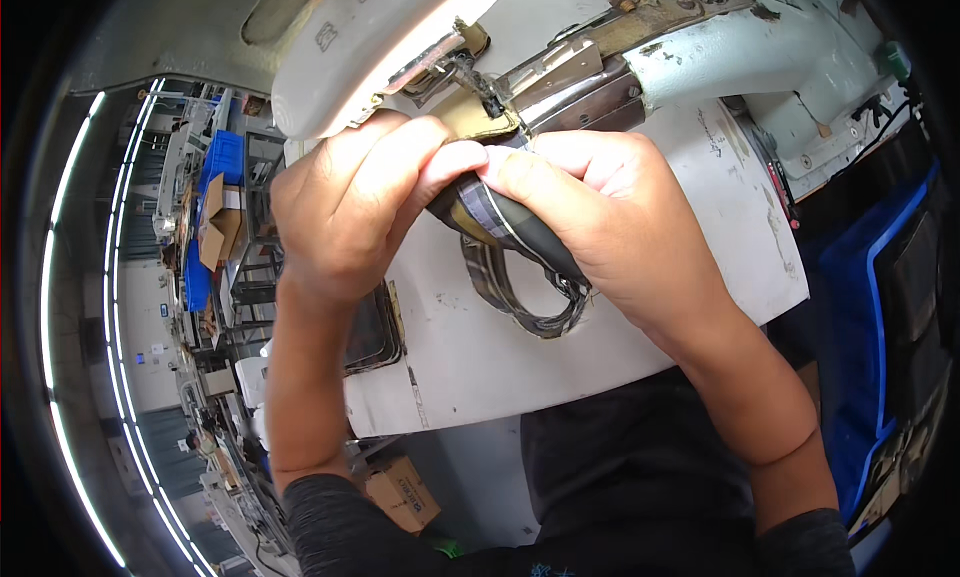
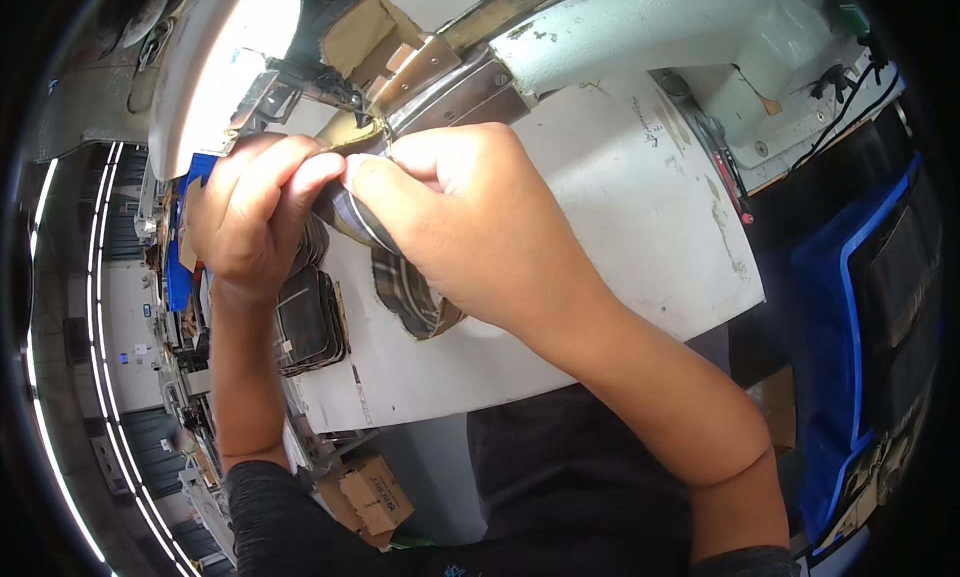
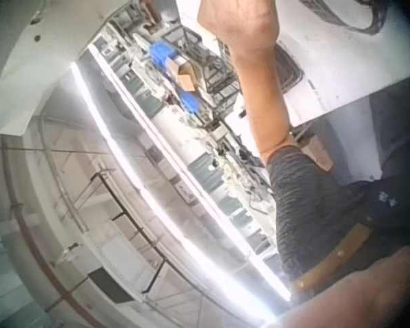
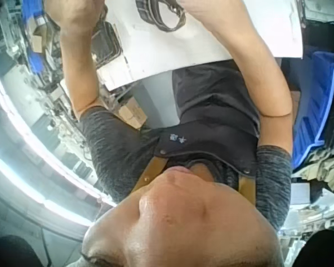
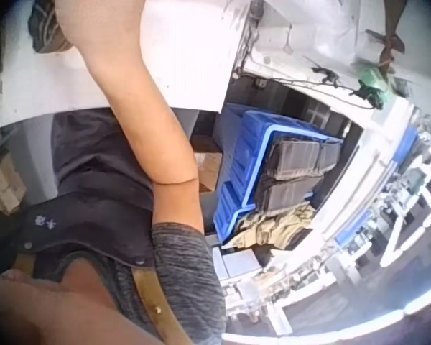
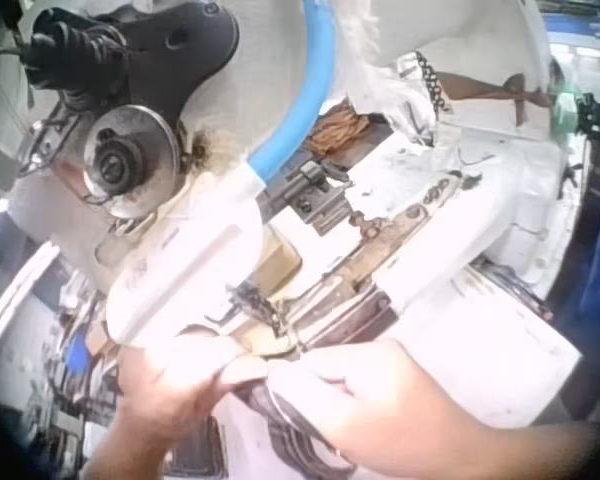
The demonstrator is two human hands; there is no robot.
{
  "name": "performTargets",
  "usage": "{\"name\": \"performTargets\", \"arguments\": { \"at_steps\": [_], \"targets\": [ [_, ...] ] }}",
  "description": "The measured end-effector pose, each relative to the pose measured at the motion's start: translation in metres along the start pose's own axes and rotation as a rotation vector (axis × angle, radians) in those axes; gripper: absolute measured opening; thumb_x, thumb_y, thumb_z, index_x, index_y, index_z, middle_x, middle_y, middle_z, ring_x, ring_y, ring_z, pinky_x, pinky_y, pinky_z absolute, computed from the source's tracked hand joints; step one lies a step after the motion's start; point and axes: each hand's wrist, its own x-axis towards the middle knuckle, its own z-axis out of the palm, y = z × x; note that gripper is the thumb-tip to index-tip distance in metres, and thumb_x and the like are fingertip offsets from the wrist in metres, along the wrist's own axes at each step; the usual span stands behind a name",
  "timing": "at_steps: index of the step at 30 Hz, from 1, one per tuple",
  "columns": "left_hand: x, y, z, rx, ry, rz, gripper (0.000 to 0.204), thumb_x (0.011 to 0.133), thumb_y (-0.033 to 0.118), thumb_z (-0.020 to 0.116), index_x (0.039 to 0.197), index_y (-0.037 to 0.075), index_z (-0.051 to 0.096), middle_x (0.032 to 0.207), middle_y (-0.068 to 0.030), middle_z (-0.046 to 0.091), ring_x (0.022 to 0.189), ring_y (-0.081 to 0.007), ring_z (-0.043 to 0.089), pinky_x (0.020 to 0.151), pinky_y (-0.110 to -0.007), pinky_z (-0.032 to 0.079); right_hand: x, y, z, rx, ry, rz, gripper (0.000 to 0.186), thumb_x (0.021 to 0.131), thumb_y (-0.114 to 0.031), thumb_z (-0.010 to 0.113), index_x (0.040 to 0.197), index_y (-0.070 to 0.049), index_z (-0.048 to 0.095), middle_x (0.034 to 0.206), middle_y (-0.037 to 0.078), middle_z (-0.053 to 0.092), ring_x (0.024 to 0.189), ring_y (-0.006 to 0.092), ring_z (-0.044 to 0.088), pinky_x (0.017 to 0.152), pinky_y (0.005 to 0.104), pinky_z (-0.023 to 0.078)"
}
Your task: The recorder is sewing the edges of fabric or leather bags using an industrial sewing machine at a workstation.
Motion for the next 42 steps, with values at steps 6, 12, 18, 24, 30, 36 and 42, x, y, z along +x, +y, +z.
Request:
{"name": "performTargets", "arguments": {
  "at_steps": [6, 12, 18, 24, 30, 36, 42],
  "targets": [
    [0.014, -0.014, -0.017, -0.099, -0.191, 0.155, 0.03, 0.082, 0.001, 0.082, 0.112, -0.001, 0.079, 0.095, -0.0105, 0.073, 0.077, -0.0223, 0.072, 0.063, -0.031, 0.058, -0.002, 0.01, 0.002, 0.114, 0.013, -0.036, 0.033, 0.101, -0.015, 0.064, 0.071, 0.0, 0.062, 0.062, -0.006, 0.051, 0.06, 0.0016, 0.041, 0.052, 0.0278, 0.032],
    [0.022, 0.011, -0.023, -0.085, -0.272, -0.001, 0.033, 0.081, -0.008, 0.076, 0.113, 0.001, 0.079, 0.097, -0.0134, 0.072, 0.079, -0.0231, 0.073, 0.069, -0.032, 0.059, -0.001, 0.008, 0.0, -0.009, 0.064, -0.095, 0.036, 0.1, -0.012, 0.064, 0.067, 0.001, 0.057, 0.059, -0.005, 0.048, 0.059, 0.0024, 0.038, 0.051, 0.0286, 0.03],
    [0.036, 0.062, -0.018, -0.048, -0.216, -0.415, 0.022, 0.086, -0.009, 0.077, 0.107, -0.003, 0.076, 0.099, -0.0167, 0.073, 0.083, -0.0288, 0.074, 0.073, -0.034, 0.059, 0.002, 0.006, -0.005, -0.136, 0.08, -0.112, 0.039, 0.099, -0.011, 0.065, 0.064, 0.001, 0.051, 0.055, -0.005, 0.045, 0.057, 0.0034, 0.035, 0.049, 0.0307, 0.028],
    [0.048, 0.084, -0.011, -0.006, -0.188, -0.612, 0.018, 0.089, -0.005, 0.076, 0.107, -0.002, 0.076, 0.092, -0.0161, 0.071, 0.082, -0.0292, 0.071, 0.073, -0.035, 0.056, 0.004, 0.006, -0.008, -0.05, 0.039, -0.101, 0.038, 0.099, -0.011, 0.064, 0.065, 0.003, 0.056, 0.054, -0.003, 0.045, 0.056, 0.0039, 0.035, 0.049, 0.0314, 0.028],
    [0.04, 0.086, -0.019, 0.075, -0.256, -0.597, 0.029, 0.09, -0.005, 0.069, 0.118, 0.001, 0.074, 0.108, -0.0147, 0.066, 0.092, -0.0315, 0.072, 0.074, -0.041, 0.057, 0.005, 0.006, -0.006, -0.069, 0.043, -0.074, 0.038, 0.098, -0.013, 0.065, 0.065, 0.004, 0.054, 0.052, 0.003, 0.044, 0.053, 0.0076, 0.036, 0.049, 0.0338, 0.031],
    [0.047, 0.088, -0.013, -0.049, -0.27, -0.684, 0.024, 0.093, -0.002, 0.068, 0.116, -0.001, 0.073, 0.109, -0.017, 0.069, 0.091, -0.0348, 0.071, 0.077, -0.042, 0.056, 0.002, 0.005, -0.008, -0.144, 0.061, -0.098, 0.038, 0.097, -0.012, 0.065, 0.065, 0.003, 0.053, 0.052, 0.007, 0.043, 0.052, 0.0086, 0.036, 0.049, 0.0347, 0.031],
    [0.059, 0.107, 0.007, 0.015, -0.043, -0.812, 0.012, 0.092, -0.003, 0.072, 0.103, -0.006, 0.077, 0.093, -0.0207, 0.075, 0.086, -0.0284, 0.074, 0.083, -0.035, 0.056, -0.002, 0.016, -0.01, 0.02, 0.03, -0.123, 0.035, 0.099, -0.01, 0.064, 0.068, 0.001, 0.052, 0.057, -0.004, 0.043, 0.058, 0.0031, 0.034, 0.049, 0.0305, 0.028]
  ]
}}
